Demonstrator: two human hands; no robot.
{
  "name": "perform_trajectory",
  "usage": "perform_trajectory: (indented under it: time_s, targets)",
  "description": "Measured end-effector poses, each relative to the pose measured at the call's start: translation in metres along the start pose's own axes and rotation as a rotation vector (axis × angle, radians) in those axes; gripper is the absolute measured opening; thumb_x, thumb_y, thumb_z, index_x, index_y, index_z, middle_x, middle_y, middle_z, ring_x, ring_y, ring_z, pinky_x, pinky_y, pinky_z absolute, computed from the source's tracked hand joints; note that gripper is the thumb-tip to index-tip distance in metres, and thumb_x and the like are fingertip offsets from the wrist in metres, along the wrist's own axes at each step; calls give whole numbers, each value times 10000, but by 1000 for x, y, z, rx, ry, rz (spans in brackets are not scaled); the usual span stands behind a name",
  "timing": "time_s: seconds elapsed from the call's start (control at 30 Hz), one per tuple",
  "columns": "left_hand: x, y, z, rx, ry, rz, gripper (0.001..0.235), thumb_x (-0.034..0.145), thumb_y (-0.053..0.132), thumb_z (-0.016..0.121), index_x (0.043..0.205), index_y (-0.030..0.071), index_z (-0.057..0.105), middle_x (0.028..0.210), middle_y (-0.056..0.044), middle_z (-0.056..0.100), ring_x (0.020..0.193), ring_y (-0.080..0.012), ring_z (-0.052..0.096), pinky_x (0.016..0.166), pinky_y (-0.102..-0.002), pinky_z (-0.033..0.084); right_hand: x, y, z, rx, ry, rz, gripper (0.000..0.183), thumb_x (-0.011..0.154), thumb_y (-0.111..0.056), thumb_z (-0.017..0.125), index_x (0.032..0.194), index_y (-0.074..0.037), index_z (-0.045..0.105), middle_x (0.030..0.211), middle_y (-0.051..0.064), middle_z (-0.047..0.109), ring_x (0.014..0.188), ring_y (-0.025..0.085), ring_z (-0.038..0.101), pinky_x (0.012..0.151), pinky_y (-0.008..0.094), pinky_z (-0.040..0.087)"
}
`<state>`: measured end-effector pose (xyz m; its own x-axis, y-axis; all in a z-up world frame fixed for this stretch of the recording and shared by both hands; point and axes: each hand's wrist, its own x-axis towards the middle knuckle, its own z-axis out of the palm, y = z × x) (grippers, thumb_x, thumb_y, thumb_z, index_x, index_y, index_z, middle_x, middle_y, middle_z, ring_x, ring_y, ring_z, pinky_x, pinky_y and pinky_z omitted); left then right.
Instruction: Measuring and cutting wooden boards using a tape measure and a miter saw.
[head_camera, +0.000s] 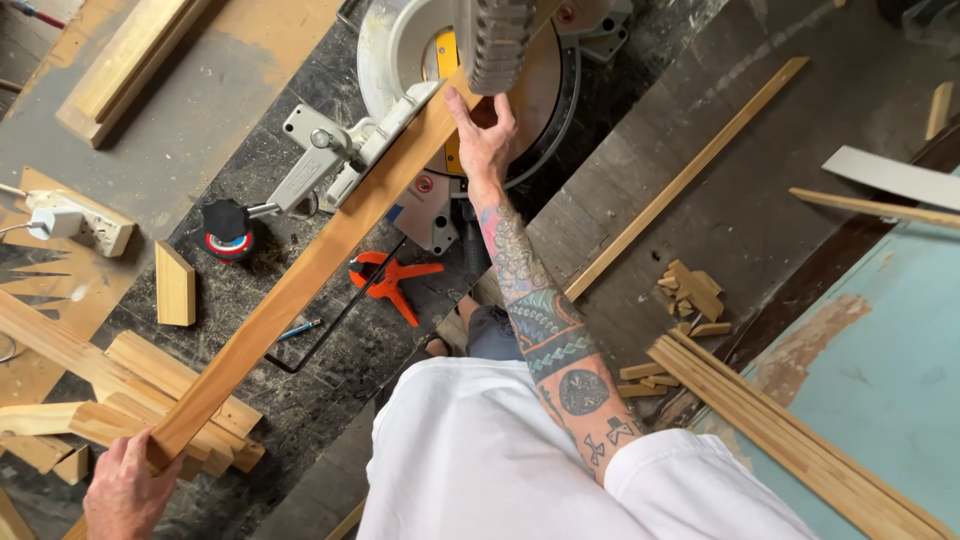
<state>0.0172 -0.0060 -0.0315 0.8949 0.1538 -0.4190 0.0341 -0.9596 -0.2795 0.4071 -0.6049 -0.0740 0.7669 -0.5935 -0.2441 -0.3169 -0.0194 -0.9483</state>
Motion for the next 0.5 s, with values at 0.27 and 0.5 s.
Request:
perform_trajectory:
  time_s: [0.27,0.5]
  targets:
    - [-9,2,-10,-53,109,27,737,744,512,770,1396,191,646,1210,-48,653,1160,-286,692,829,-494,609,-1,26,7,-4,50,12,1138,671,-657,787,1482,64,442,1560,278,444,1483,389,399,1234,507,326]
    - [-13,-29,36,-61,195,28,766,662,558,804,1347,245,668,1193,-57,673,1062,-288,727,753,-467,582,-21,22,11,-171,186,-220,801,709,-643,780,1134,29,690,1096,243,644,1027,377,628,872,478,497]
